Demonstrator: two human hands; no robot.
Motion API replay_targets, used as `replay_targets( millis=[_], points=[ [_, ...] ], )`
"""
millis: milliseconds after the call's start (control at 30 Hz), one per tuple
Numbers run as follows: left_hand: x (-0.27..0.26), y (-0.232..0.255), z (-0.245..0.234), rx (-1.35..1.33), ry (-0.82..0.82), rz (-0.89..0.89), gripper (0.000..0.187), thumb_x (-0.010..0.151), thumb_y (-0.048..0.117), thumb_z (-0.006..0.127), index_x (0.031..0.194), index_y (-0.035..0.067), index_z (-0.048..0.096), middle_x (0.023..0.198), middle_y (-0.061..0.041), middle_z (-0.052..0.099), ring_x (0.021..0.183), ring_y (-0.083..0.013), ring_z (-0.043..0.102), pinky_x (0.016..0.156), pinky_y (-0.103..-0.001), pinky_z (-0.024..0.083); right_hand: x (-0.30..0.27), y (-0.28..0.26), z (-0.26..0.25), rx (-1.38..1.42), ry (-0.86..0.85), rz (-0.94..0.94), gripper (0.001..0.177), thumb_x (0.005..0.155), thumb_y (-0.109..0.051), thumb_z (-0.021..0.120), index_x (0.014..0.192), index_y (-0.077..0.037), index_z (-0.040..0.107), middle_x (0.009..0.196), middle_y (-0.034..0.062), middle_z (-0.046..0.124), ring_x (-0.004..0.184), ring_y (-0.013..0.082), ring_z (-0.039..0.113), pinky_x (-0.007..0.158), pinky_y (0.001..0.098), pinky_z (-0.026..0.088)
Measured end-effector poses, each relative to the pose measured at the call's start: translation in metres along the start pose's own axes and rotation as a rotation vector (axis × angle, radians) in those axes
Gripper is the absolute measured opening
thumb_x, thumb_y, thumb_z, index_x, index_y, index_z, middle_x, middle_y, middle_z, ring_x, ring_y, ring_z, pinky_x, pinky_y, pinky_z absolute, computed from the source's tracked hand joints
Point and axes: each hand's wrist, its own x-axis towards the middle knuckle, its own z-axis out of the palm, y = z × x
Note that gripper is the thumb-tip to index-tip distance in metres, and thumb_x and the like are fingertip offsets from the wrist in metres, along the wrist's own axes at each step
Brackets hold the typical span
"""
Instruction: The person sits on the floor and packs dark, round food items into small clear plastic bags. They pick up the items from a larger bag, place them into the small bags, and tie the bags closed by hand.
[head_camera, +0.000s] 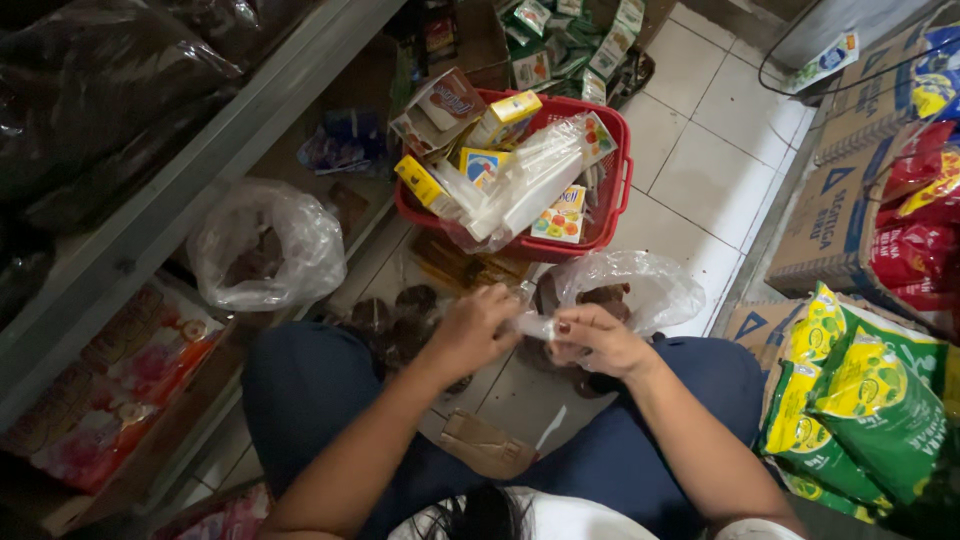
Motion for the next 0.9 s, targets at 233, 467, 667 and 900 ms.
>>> replay_targets(
  millis=[233,467,667,900],
  points=[
    [0.002,0.008,0.006,-0.064,-0.070,-0.225,0.034,0.080,0.016,0.075,0.109,0.005,0.060,0.106,-0.021,0.059,0.091,-0.0433,0.064,0.077,-0.052,0.051,0.007,0.000,0.007,0.050,-0.007,0.014,0.027,0.103,-0.022,0.060,0.093,0.002,0.063,0.068,0.0017,0.050,0.060,0.0123,0.043,0.057,0.0295,0.034],
    [0.003,-0.021,0.010,-0.014,-0.063,-0.382,0.020,0.087,0.018,0.070,0.100,0.005,0.060,0.098,-0.019,0.068,0.095,-0.0419,0.065,0.080,-0.052,0.051,0.022,-0.006,0.016,0.168,0.119,-0.086,0.023,0.105,-0.021,0.060,0.097,0.000,0.060,0.069,-0.0028,0.041,0.061,0.0109,0.039,0.065,0.0320,0.040],
    [0.009,-0.066,0.017,-0.101,0.363,-0.198,0.017,0.084,0.000,0.060,0.100,0.003,0.059,0.100,-0.020,0.067,0.097,-0.0425,0.065,0.082,-0.047,0.052,0.032,-0.003,0.024,0.207,0.066,0.019,0.020,0.103,-0.019,0.060,0.107,0.000,0.062,0.074,-0.0016,0.047,0.064,0.0108,0.041,0.069,0.0327,0.043],
    [0.006,-0.033,0.012,-1.449,0.035,-0.247,0.016,0.096,-0.002,0.057,0.107,0.008,0.064,0.098,0.000,0.066,0.084,-0.0117,0.061,0.072,-0.031,0.051,0.043,0.058,0.025,0.324,-0.231,0.241,0.025,0.098,-0.017,0.062,0.119,-0.002,0.063,0.098,0.0044,0.061,0.089,0.0146,0.057,0.079,0.0322,0.046]
  ],
)
